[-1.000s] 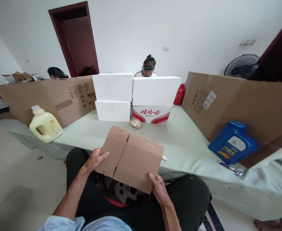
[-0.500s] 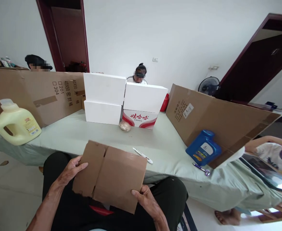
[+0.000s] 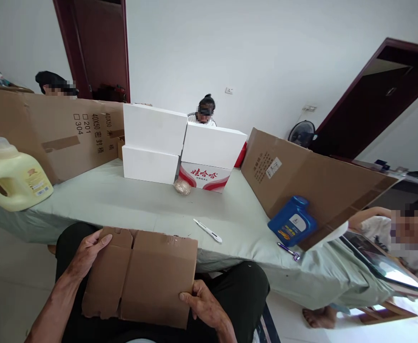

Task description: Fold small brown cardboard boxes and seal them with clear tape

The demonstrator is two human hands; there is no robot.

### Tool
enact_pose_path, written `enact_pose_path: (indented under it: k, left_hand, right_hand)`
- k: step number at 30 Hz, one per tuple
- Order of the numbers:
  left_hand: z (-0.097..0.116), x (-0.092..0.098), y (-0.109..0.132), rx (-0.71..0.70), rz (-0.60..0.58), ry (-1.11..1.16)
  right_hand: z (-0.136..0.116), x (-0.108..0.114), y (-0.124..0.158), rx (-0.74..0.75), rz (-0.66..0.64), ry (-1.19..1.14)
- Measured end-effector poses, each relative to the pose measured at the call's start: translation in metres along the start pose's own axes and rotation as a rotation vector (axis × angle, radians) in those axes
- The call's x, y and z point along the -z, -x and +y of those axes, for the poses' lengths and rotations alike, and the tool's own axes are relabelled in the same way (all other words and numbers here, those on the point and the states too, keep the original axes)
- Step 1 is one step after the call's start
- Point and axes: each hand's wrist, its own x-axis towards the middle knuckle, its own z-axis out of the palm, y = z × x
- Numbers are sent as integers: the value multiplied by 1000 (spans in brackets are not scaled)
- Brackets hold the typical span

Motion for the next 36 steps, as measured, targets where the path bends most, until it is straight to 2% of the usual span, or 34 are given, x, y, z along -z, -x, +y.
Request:
enact_pose_path:
  k: [7, 13, 18, 22, 26, 32, 36]
  left_hand:
    - [4, -2, 4, 16, -22, 52]
    - [2, 3, 3, -16, 3, -11]
    - [-1, 4, 2, -52, 28, -45]
    - [4, 1, 4, -59, 35, -48]
    - [11, -2, 5, -83, 87, -96]
    - [12, 1, 1, -111, 148, -129]
    - [9, 1, -2, -106, 166, -103]
  right_hand:
    - [0, -3, 5, -20, 18, 27]
    - [-1, -8, 8, -32, 67, 21]
    - [-1, -11, 8, -41, 48, 41]
    - [3, -12, 7, -18, 53, 26]
    - [5, -13, 6, -1, 2, 15]
    - [15, -13, 9, -14, 3, 8]
    - [24, -13, 11, -53, 75, 14]
